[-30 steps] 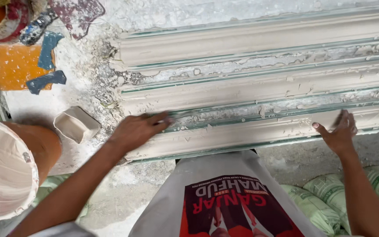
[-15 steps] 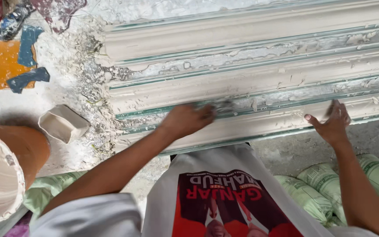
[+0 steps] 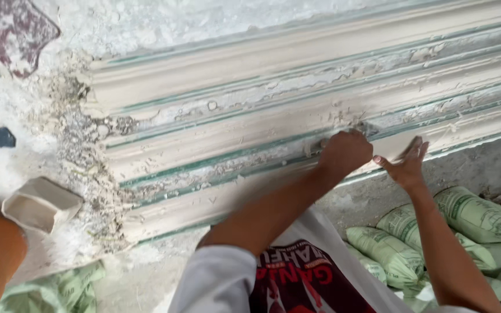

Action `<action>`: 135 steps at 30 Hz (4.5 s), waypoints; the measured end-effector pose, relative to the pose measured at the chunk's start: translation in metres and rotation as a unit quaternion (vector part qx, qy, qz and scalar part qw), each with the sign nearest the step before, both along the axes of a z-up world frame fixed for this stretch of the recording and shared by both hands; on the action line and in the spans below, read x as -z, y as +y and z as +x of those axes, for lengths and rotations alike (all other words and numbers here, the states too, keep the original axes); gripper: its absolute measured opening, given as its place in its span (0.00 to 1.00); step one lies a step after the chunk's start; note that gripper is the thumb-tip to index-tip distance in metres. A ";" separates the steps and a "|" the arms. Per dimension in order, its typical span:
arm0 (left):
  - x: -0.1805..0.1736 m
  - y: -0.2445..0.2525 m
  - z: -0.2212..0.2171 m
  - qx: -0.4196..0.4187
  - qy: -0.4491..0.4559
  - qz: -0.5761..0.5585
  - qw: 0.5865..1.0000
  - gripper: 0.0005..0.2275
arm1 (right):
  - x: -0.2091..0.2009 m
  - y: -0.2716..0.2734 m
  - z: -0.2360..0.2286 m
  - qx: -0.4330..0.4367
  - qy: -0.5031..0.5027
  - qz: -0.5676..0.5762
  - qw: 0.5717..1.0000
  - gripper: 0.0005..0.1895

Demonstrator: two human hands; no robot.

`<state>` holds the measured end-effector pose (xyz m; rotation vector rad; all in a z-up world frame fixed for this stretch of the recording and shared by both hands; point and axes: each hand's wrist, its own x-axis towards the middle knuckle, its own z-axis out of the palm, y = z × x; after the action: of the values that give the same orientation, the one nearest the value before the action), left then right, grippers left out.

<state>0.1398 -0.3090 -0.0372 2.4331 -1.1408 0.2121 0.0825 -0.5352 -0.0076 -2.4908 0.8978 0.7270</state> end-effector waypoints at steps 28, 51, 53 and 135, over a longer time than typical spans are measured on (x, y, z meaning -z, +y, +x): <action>-0.067 0.025 0.021 -0.085 0.177 -0.024 0.980 0.10 | 0.011 0.007 -0.018 0.009 -0.121 -0.016 0.993 0.73; -0.135 0.046 0.011 -0.011 0.109 0.317 0.942 0.16 | -0.024 -0.270 0.037 -0.132 -0.242 0.007 0.961 0.56; -0.125 0.063 0.020 0.054 0.215 0.500 0.837 0.31 | -0.052 -0.291 0.068 0.036 0.025 0.053 0.998 0.69; -0.024 -0.721 0.232 -0.080 0.121 0.186 0.972 0.19 | 0.004 -0.656 0.111 -0.123 -0.275 0.119 0.946 0.63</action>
<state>0.3717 -1.0297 -0.0134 2.7837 -0.9420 -0.2703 0.1934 -1.1913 -0.0111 -2.4085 0.2817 0.1637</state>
